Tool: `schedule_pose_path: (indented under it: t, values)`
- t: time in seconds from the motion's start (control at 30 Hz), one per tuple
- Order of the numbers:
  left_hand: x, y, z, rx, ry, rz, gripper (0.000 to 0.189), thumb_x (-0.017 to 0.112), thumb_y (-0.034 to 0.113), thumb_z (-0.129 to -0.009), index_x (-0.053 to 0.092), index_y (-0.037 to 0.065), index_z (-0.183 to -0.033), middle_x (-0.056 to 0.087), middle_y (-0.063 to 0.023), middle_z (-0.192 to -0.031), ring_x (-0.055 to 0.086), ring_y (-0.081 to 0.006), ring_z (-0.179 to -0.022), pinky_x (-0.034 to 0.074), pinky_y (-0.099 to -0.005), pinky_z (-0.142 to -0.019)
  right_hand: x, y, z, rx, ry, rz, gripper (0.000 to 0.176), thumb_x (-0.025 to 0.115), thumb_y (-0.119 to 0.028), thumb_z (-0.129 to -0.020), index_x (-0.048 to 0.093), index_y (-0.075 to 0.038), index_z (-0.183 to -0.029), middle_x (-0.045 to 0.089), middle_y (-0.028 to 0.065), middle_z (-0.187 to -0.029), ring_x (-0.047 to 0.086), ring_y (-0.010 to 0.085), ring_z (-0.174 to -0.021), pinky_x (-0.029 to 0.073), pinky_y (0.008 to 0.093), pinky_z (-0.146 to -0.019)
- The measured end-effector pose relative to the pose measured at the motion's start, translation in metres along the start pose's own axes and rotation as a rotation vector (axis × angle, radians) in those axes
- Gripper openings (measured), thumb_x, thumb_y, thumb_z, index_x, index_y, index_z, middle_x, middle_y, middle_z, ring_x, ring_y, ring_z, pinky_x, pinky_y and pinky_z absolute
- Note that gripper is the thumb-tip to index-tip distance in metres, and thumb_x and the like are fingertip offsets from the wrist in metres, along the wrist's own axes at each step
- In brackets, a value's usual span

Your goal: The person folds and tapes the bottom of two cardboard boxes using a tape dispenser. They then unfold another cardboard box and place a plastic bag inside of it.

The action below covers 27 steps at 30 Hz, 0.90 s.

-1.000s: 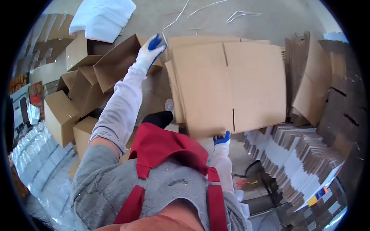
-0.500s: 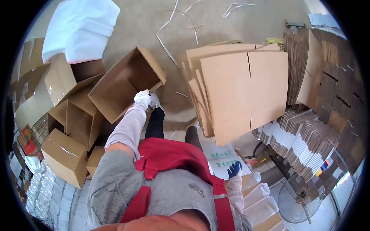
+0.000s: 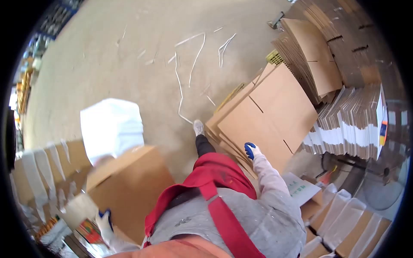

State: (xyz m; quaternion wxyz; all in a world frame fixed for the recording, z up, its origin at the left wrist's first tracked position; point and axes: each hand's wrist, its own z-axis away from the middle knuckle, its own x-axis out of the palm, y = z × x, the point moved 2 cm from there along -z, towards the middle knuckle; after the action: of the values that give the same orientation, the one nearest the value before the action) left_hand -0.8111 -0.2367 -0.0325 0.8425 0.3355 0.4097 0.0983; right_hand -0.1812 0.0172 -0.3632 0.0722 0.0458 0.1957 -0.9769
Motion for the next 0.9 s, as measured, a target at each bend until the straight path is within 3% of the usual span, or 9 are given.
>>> schedule_pose_path:
  t: [0.1,0.23,0.33,0.53,0.67,0.7,0.77,0.83,0.9]
  values:
    - [-0.084,-0.037,0.003,0.207,0.136,0.109,0.026,0.057,0.009,-0.077,0.056,-0.002,-0.1,0.061,-0.0095,-0.087,0.058,-0.0188,-0.075,0.049,-0.0287,-0.068,0.044,-0.044,-0.066,0.034,0.003,-0.113,0.031,0.061,-0.036,-0.08,0.056,-0.022,-0.108,0.059,0.0038,-0.084,0.053,0.0162,-0.064,0.044,0.0325,-0.054]
    - [-0.118,0.02,0.011,-0.118,0.363,-0.258,0.029,0.057,0.016,-0.078,0.057,-0.002,-0.101,0.061,-0.0111,-0.089,0.058,-0.0206,-0.08,0.048,-0.0303,-0.07,0.105,-0.098,-0.184,0.152,-0.178,-0.321,0.03,0.058,-0.037,-0.082,0.054,-0.021,-0.107,0.057,0.0045,-0.08,0.052,0.0159,-0.058,0.042,0.0329,-0.048]
    - [-0.102,0.021,-0.026,-0.346,0.299,-0.507,0.033,0.057,0.022,-0.078,0.058,-0.001,-0.102,0.061,-0.0124,-0.091,0.058,-0.0219,-0.083,0.048,-0.0315,-0.072,0.149,-0.2,-0.137,0.004,-0.206,-0.576,0.026,0.057,-0.037,-0.083,0.054,-0.021,-0.103,0.056,0.0034,-0.077,0.052,0.0155,-0.057,0.041,0.0326,-0.047]
    - [-0.036,0.101,-0.268,-0.204,-0.056,-0.956,0.042,0.057,0.033,-0.08,0.059,-0.001,-0.104,0.062,-0.0149,-0.094,0.058,-0.0246,-0.09,0.047,-0.0339,-0.076,0.162,-0.26,-0.109,-0.125,-0.162,-0.553,0.029,0.059,-0.039,-0.082,0.052,-0.021,-0.104,0.059,0.0055,-0.089,0.055,0.017,-0.07,0.046,0.0328,-0.059]
    - [0.157,0.295,-0.449,0.179,-0.154,-1.031,0.048,0.057,0.04,-0.081,0.059,-0.001,-0.105,0.062,-0.0166,-0.096,0.058,-0.0264,-0.095,0.047,-0.0356,-0.078,0.113,-0.243,-0.123,-0.028,-0.015,-0.759,0.03,0.058,-0.038,-0.082,0.052,-0.02,-0.106,0.058,0.0069,-0.092,0.055,0.0179,-0.073,0.045,0.0321,-0.062]
    - [0.217,0.337,-0.473,0.434,-0.216,-0.706,0.053,0.056,0.044,-0.081,0.058,-0.002,-0.107,0.062,-0.0149,-0.099,0.057,-0.025,-0.094,0.045,-0.0362,-0.081,0.111,-0.237,-0.102,0.041,0.042,-0.822,0.028,0.058,-0.037,-0.083,0.052,-0.019,-0.104,0.057,0.0065,-0.088,0.054,0.0175,-0.069,0.044,0.0317,-0.057]
    - [0.362,0.431,-0.535,0.434,-0.479,-0.393,0.043,0.058,0.037,-0.083,0.06,0.001,-0.106,0.062,-0.0093,-0.099,0.057,-0.0155,-0.087,0.046,-0.0315,-0.073,0.094,-0.231,-0.1,0.031,0.135,-0.979,0.026,0.058,-0.035,-0.083,0.052,-0.019,-0.103,0.056,0.0065,-0.084,0.052,0.0174,-0.065,0.042,0.0316,-0.054]
    - [0.513,0.541,-0.497,0.418,-0.741,-0.113,0.03,0.056,0.032,-0.087,0.058,0.009,-0.105,0.062,-0.0019,-0.089,0.058,-0.0107,-0.079,0.046,-0.0243,-0.064,0.074,-0.222,-0.107,-0.108,0.15,-1.179,0.024,0.059,-0.031,-0.082,0.051,-0.02,-0.102,0.052,0.0055,-0.076,0.048,0.0165,-0.056,0.038,0.0322,-0.047]
    - [0.639,0.625,-0.443,0.438,-0.992,-0.106,0.044,0.053,0.034,-0.088,0.048,0.007,-0.123,0.059,-0.0071,-0.113,0.057,-0.0181,-0.102,0.047,-0.029,-0.079,0.057,-0.237,-0.117,-0.172,0.074,-1.421,0.023,0.06,-0.028,-0.082,0.053,-0.018,-0.101,0.052,0.0044,-0.071,0.048,0.0159,-0.055,0.039,0.0306,-0.047]
